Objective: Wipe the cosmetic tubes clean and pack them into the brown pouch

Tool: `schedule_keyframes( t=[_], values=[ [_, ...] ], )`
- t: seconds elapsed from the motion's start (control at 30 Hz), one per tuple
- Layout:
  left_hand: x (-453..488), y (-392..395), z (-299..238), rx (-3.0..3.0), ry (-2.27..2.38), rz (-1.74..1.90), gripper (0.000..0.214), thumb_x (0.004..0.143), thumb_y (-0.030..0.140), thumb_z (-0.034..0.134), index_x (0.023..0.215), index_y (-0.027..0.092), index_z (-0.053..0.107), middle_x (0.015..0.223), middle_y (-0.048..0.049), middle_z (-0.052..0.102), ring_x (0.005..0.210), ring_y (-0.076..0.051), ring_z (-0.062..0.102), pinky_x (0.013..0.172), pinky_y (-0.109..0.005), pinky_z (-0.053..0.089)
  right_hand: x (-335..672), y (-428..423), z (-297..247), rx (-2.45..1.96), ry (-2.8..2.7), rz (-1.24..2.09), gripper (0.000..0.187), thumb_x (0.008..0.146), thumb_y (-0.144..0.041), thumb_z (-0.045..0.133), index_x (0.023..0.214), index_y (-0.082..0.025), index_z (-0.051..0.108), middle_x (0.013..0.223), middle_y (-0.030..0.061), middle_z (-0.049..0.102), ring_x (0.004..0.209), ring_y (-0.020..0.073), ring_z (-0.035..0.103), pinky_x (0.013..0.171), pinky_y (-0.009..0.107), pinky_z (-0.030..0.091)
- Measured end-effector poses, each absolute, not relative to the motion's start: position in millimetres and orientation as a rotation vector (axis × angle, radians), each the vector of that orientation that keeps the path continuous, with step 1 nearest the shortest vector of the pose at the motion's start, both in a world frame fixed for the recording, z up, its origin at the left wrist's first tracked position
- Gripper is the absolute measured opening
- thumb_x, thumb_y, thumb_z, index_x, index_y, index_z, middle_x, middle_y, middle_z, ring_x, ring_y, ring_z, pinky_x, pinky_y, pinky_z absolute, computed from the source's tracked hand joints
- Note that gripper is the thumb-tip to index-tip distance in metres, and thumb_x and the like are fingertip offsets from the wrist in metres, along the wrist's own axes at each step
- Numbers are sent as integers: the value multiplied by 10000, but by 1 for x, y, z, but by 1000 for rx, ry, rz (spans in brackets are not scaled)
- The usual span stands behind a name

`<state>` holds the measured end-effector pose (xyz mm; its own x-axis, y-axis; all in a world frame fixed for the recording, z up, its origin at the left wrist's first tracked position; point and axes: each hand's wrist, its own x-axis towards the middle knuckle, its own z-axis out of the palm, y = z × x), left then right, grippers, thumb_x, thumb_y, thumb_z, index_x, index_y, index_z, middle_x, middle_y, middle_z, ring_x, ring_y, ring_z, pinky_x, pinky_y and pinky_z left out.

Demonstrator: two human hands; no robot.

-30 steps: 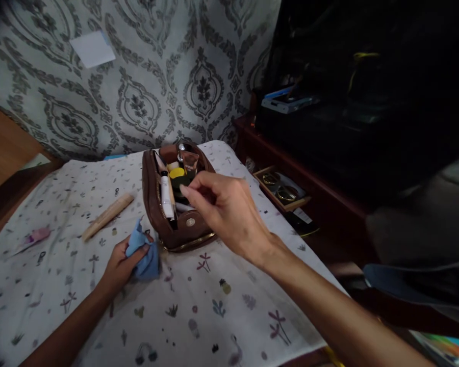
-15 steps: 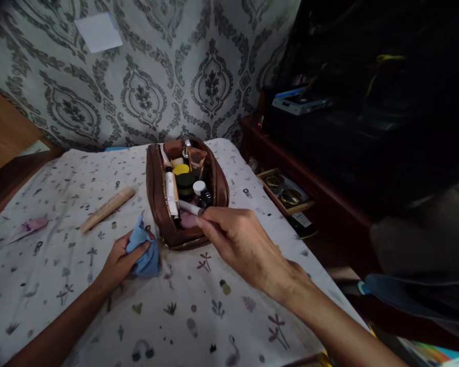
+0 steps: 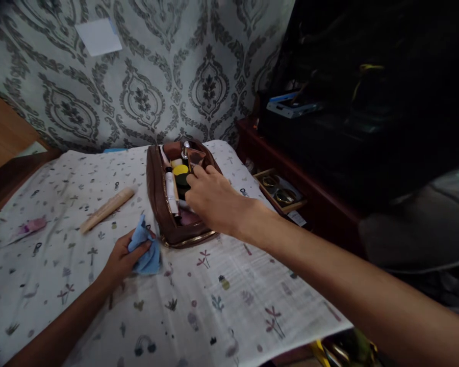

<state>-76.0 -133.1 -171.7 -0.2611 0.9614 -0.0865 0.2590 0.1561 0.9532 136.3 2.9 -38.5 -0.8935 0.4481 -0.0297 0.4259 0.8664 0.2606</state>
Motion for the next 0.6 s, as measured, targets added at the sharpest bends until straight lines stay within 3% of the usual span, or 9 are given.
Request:
schedule_keyframes(
  t=[0.2,0.4,0.6],
  values=[
    [-80,-135,-185,1088,1565,1141,393,764,523,678,923,165,648,635,39,451,542,-107,380,494,-212,330,132,4,-46,662,2912,417,200,901,-161,586,831,-134,771,977,168,638,961,283,483,755,376,292],
    [-79,-134,-185,1082,1547,1125,382,775,512,681,927,165,636,630,45,435,526,-97,363,473,-204,311,140,8,-50,604,2992,269,232,908,-129,565,919,-196,787,1003,132,602,912,239,428,733,364,253],
    [-81,-134,-187,1106,1532,1129,371,779,506,677,923,166,638,629,44,439,526,-97,364,475,-204,307,143,10,-55,459,3069,312,267,921,-106,534,847,-199,772,983,120,599,920,245,400,749,377,224]
  ],
)
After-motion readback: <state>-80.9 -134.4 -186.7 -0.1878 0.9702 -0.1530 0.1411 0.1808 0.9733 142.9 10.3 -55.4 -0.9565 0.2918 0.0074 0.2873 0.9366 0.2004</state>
